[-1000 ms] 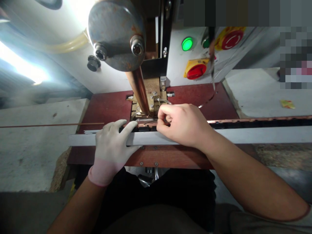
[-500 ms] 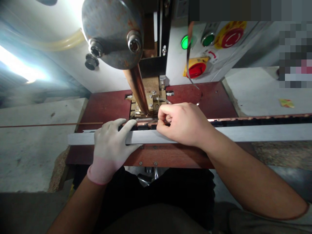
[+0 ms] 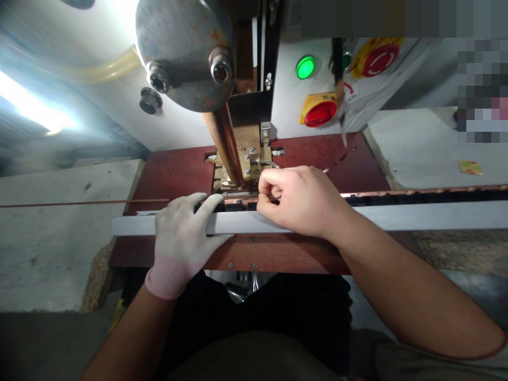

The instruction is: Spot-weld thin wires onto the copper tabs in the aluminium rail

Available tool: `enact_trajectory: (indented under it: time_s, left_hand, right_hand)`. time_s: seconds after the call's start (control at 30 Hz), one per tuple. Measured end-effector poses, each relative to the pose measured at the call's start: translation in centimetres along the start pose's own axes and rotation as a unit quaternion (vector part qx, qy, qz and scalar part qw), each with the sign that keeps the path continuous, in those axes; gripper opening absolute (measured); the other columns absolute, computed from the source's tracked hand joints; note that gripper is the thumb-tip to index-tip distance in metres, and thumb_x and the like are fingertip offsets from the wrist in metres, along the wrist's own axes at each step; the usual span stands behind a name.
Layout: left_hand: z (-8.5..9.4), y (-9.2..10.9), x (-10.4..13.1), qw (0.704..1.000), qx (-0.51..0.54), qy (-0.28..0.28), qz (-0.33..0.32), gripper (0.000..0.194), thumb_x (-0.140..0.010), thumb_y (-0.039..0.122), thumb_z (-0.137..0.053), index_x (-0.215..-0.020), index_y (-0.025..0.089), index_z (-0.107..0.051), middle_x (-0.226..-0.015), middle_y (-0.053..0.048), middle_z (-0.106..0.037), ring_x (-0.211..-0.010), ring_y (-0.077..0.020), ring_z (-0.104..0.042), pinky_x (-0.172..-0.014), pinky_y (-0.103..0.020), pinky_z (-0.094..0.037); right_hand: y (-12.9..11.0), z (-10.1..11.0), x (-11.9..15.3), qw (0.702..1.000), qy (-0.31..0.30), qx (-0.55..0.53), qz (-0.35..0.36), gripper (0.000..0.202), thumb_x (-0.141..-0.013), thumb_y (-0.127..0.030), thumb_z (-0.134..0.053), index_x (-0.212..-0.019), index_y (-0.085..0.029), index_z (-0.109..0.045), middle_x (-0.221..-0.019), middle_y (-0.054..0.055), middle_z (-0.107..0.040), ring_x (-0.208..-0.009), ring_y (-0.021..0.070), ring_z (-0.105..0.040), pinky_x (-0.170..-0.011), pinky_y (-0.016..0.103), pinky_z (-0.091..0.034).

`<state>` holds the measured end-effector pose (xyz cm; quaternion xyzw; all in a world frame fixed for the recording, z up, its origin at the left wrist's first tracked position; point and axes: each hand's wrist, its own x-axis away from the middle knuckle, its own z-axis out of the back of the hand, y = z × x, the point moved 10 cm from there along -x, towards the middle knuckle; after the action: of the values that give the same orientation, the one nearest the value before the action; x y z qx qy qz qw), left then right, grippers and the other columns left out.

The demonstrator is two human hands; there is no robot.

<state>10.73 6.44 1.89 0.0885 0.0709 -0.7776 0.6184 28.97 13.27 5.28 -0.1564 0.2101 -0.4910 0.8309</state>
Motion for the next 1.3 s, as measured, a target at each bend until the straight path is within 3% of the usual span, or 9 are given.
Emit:
enact_trajectory:
  time_s: [0.33,0.53,0.67,0.77,0.97,1.3]
  left_hand:
    - [0.2,-0.2,-0.7,1.0,0.004,0.016,-0.011,0.083,-0.084,0.079,-0.073,-0.142,0.021,-0.06,-0.131,-0.01,-0.074,-0.112,-0.0359,-0.065,-0.085,-0.049,-0.043]
    - [-0.7,-0.2,-2.3,0.998,-0.008,-0.033,-0.05,0.084,-0.08,0.091,-0.066,-0.127,0.021,-0.067,-0.119,-0.01,-0.077,-0.102,-0.0362,-0.067,-0.077,-0.047,-0.041]
    - [-0.3,-0.4,-2.5,0.996,-0.009,-0.059,-0.072,0.079,-0.084,0.084,-0.07,-0.131,0.02,-0.065,-0.123,-0.011,-0.076,-0.105,-0.0366,-0.068,-0.079,-0.047,-0.043]
    - [0.3,-1.6,-2.2,0.996,-0.002,-0.058,-0.072,0.076,-0.084,0.074,-0.077,-0.139,0.023,-0.063,-0.132,-0.011,-0.074,-0.112,-0.036,-0.068,-0.084,-0.045,-0.045]
    - [-0.2,-4.9,-1.5,0.997,-0.053,-0.038,-0.036,0.086,-0.079,0.091,-0.066,-0.129,0.022,-0.072,-0.095,-0.009,-0.075,-0.089,-0.0354,-0.067,-0.074,-0.045,-0.04]
    - [-0.6,-4.5,-1.9,0.996,-0.063,-0.051,-0.034,0.097,-0.079,0.102,-0.047,-0.128,0.023,-0.072,-0.089,-0.009,-0.073,-0.085,-0.0328,-0.066,-0.07,-0.043,-0.036]
  right_hand:
    - [0.1,-0.7,0.0,0.999,-0.016,0.031,0.0,0.009,-0.078,-0.029,-0.06,-0.07,-0.027,-0.061,-0.059,-0.002,-0.058,-0.054,0.0166,-0.048,-0.061,0.034,-0.032]
    - [1.6,-1.4,-0.6,0.998,-0.023,0.054,-0.038,0.011,-0.078,-0.033,-0.062,-0.075,-0.027,-0.071,-0.066,-0.002,-0.067,-0.059,0.0176,-0.054,-0.061,0.032,-0.03]
    - [2.2,-1.9,-0.8,0.997,-0.042,0.028,-0.051,0.013,-0.079,-0.034,-0.062,-0.077,-0.027,-0.073,-0.066,-0.002,-0.068,-0.058,0.016,-0.053,-0.061,0.032,-0.032]
    - [2.3,-1.9,-0.8,0.998,-0.041,0.025,-0.049,0.014,-0.08,-0.034,-0.061,-0.078,-0.027,-0.073,-0.068,-0.002,-0.069,-0.058,0.0159,-0.053,-0.061,0.032,-0.032]
    - [2.2,-1.9,-0.8,0.998,-0.04,0.03,-0.049,0.013,-0.081,-0.034,-0.062,-0.078,-0.026,-0.073,-0.067,-0.002,-0.069,-0.058,0.0158,-0.051,-0.062,0.032,-0.031]
    - [2.1,-1.7,-0.9,0.998,-0.052,0.024,-0.029,0.01,-0.082,-0.03,-0.061,-0.076,-0.025,-0.068,-0.065,-0.003,-0.066,-0.056,0.0144,-0.047,-0.061,0.031,-0.032]
